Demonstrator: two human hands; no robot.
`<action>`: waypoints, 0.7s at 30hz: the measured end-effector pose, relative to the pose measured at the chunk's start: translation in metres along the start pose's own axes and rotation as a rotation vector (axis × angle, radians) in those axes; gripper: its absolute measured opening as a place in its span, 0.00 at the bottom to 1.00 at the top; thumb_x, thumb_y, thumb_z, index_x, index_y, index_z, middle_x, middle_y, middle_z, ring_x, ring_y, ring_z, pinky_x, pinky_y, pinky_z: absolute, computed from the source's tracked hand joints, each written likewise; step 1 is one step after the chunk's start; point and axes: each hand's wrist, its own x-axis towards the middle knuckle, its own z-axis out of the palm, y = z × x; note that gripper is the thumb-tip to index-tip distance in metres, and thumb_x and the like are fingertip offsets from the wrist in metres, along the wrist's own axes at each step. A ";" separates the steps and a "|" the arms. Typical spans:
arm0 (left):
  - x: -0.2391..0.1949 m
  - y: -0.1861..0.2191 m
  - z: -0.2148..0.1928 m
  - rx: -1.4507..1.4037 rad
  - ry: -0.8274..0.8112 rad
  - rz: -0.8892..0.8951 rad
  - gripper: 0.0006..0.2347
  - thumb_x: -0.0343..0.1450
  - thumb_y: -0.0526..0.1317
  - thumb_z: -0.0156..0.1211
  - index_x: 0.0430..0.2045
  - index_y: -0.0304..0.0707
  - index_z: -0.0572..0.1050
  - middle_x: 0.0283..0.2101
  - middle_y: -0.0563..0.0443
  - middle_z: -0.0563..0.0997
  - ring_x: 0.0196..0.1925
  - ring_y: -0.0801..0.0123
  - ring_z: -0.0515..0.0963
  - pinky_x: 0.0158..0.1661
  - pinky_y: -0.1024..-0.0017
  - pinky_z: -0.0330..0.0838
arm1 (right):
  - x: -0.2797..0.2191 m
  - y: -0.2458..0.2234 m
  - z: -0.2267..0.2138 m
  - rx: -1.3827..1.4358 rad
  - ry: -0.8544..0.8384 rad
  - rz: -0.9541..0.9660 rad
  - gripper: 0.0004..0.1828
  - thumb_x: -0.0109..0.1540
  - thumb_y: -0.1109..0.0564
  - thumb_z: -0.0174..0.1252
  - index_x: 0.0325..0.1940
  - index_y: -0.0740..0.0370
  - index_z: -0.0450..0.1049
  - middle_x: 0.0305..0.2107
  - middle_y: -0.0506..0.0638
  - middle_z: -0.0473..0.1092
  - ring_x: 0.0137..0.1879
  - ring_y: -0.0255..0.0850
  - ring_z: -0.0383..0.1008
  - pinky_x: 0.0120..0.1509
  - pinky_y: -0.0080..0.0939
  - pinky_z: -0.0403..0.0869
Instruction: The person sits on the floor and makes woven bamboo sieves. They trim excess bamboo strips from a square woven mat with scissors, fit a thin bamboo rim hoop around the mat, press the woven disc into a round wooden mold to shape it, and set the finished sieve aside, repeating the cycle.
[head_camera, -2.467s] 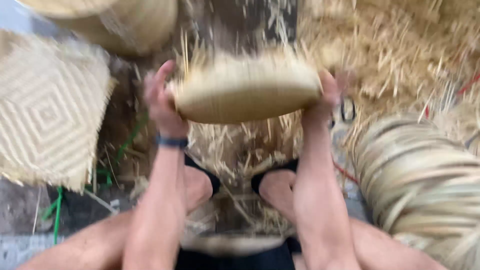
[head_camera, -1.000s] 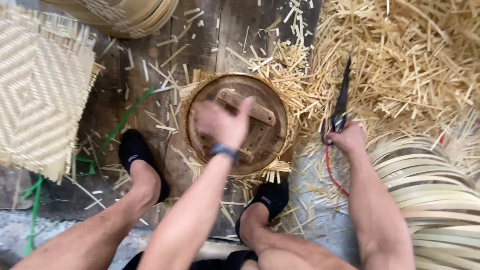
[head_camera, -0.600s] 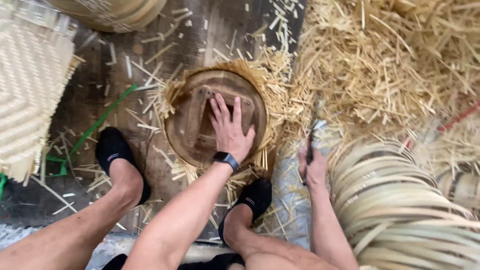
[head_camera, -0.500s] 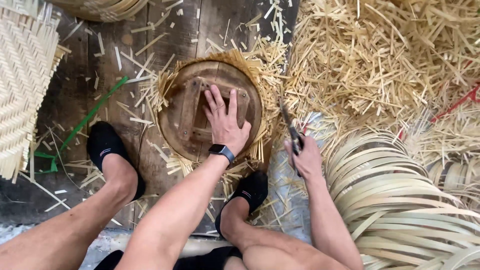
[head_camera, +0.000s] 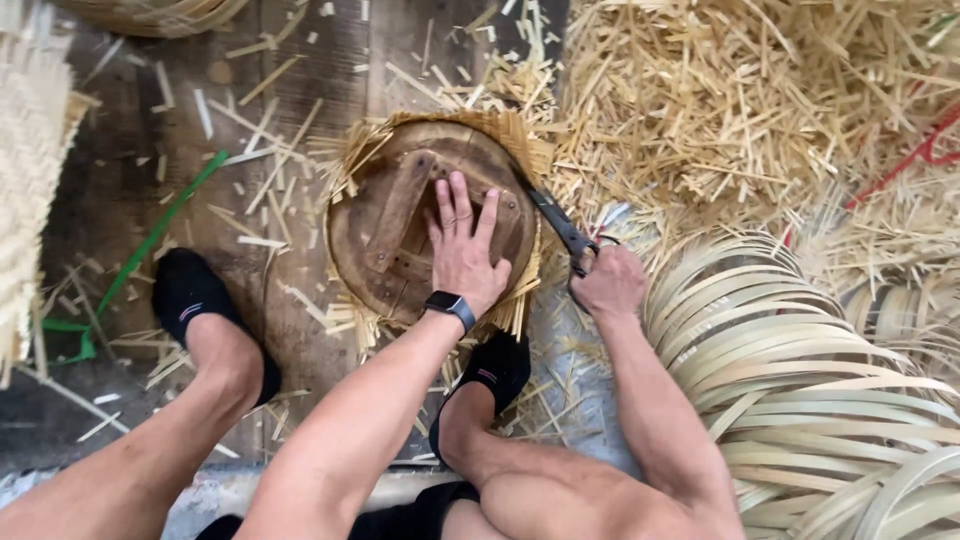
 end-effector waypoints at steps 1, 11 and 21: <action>0.003 0.003 0.000 0.024 -0.012 -0.005 0.46 0.58 0.43 0.71 0.73 0.50 0.52 0.77 0.33 0.32 0.79 0.38 0.33 0.72 0.33 0.38 | 0.010 -0.009 -0.009 -0.005 0.094 -0.029 0.16 0.61 0.46 0.60 0.32 0.62 0.72 0.22 0.48 0.63 0.28 0.40 0.61 0.33 0.43 0.65; -0.014 -0.006 -0.007 0.003 -0.061 0.117 0.46 0.57 0.41 0.73 0.73 0.51 0.53 0.78 0.34 0.35 0.79 0.36 0.35 0.71 0.32 0.42 | 0.029 0.038 0.012 -0.045 -0.134 -0.017 0.14 0.69 0.53 0.54 0.29 0.56 0.67 0.25 0.49 0.62 0.32 0.43 0.64 0.36 0.49 0.67; 0.005 -0.011 -0.027 0.015 -0.055 0.196 0.46 0.57 0.39 0.73 0.73 0.48 0.54 0.78 0.33 0.36 0.80 0.36 0.35 0.71 0.31 0.43 | 0.076 0.035 0.003 -0.132 0.132 -0.201 0.16 0.58 0.52 0.60 0.20 0.58 0.66 0.19 0.48 0.60 0.27 0.42 0.63 0.32 0.45 0.66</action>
